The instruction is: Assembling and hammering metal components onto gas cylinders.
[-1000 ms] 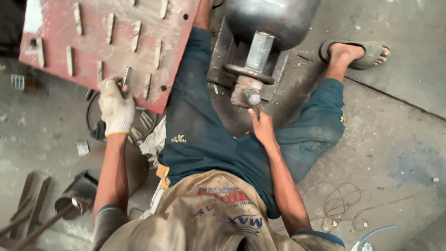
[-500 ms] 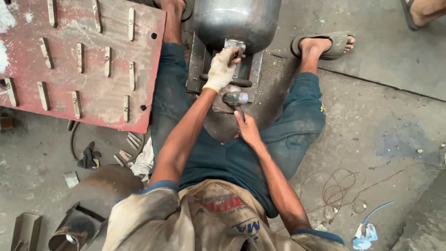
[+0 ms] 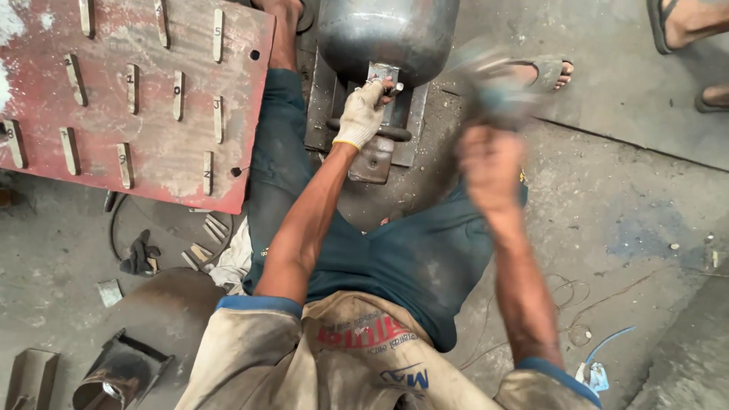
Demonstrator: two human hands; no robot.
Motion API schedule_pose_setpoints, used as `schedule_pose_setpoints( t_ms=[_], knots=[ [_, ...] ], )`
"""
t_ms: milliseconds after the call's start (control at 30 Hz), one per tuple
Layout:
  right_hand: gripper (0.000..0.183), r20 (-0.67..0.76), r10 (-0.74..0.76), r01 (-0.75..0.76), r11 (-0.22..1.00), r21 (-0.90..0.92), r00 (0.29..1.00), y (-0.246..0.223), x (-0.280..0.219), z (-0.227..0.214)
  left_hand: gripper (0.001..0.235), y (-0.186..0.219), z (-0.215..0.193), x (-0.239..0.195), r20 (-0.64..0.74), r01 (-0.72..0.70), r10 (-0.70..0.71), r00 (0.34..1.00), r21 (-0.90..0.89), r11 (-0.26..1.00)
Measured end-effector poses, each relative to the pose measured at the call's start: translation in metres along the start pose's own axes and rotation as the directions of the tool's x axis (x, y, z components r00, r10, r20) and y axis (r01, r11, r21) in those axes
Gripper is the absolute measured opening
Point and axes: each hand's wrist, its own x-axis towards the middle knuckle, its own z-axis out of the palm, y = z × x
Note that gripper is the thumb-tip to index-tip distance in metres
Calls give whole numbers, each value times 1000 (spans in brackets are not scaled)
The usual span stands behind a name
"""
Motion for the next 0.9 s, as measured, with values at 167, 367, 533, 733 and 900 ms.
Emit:
schedule_pose_setpoints(
  t_ms=[167, 367, 533, 733, 900],
  knots=[
    [34, -418, -364, 453, 881, 135, 832, 1, 35, -11, 39, 12, -4, 2, 18, 53, -52, 998, -57, 997],
    [39, -217, 35, -108, 935, -336, 976, 85, -2, 107, 39, -13, 14, -15, -46, -26, 22, 999, -106, 994],
    [46, -91, 337, -345, 935, -86, 937, 87, -68, 118, 39, 30, -27, -11, -140, -100, 104, 985, 31, 994],
    [44, 168, 380, -387, 922, 12, 910, 118, -114, 151, 32, 61, -128, -71, -293, 81, -105, 950, -93, 992],
    [44, 249, 334, -290, 936, -197, 909, 132, -125, 156, 29, 94, -264, -146, -343, 432, -342, 875, 236, 870]
  ],
)
